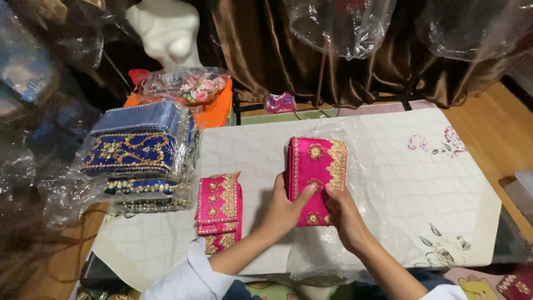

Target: The person places folded pink and gold embroidered textiles onto a clear plastic sheet on a table. They fold the sheet over the items and smooth it to create a wrapped package. The person handles the textiles and plastic by hand without tools.

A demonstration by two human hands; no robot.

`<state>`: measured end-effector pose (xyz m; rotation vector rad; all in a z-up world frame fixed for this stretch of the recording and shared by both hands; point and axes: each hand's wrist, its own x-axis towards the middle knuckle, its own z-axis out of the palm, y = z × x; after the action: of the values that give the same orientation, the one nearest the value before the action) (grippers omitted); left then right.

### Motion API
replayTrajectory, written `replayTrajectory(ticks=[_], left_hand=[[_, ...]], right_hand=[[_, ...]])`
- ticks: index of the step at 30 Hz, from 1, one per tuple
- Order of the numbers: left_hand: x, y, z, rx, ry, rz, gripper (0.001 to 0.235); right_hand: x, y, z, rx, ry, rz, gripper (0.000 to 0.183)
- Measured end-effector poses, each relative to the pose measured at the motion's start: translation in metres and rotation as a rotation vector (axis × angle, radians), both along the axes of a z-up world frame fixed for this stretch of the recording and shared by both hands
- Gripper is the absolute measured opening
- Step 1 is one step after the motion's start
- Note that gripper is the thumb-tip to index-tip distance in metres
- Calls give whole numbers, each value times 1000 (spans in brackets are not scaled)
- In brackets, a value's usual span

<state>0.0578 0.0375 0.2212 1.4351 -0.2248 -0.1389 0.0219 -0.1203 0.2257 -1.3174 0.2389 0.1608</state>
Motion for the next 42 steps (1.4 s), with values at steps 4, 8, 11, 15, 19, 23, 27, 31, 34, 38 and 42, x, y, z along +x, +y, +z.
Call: replayTrajectory(ticks=[4, 8, 11, 15, 19, 23, 27, 31, 34, 38, 42], left_hand=[[-16, -6, -1, 139, -88, 16, 55], [-16, -7, -4, 124, -118, 45, 54], [-23, -7, 3, 148, -99, 42, 55], [-23, -6, 4, 161, -45, 16, 54], [-10, -4, 6, 82, 17, 52, 50], [2, 1, 24, -10, 90, 140, 53], [10, 6, 21, -122, -29, 171, 66], [2, 4, 31, -7, -217, 96, 67], [-4, -2, 33, 54, -308, 48, 70], [-10, -4, 40, 101, -329, -6, 68], [-9, -5, 29, 123, -323, 5, 63]], right_hand=[[-8, 8, 3, -60, -6, -197, 49], [-6, 12, -2, -85, -27, -271, 47], [-10, 15, -3, -121, -46, -295, 44], [-11, 17, 0, -148, -53, -308, 42], [-10, 19, 1, -159, -41, -300, 50], [-12, 24, 20, -201, -35, -205, 62], [-11, 23, 17, -123, 67, -167, 53], [-9, 14, 22, -243, -282, -117, 87], [-8, 8, 35, -360, -469, -116, 76], [-9, 4, 44, -461, -503, -69, 71], [-10, 5, 45, -392, -493, -43, 69]])
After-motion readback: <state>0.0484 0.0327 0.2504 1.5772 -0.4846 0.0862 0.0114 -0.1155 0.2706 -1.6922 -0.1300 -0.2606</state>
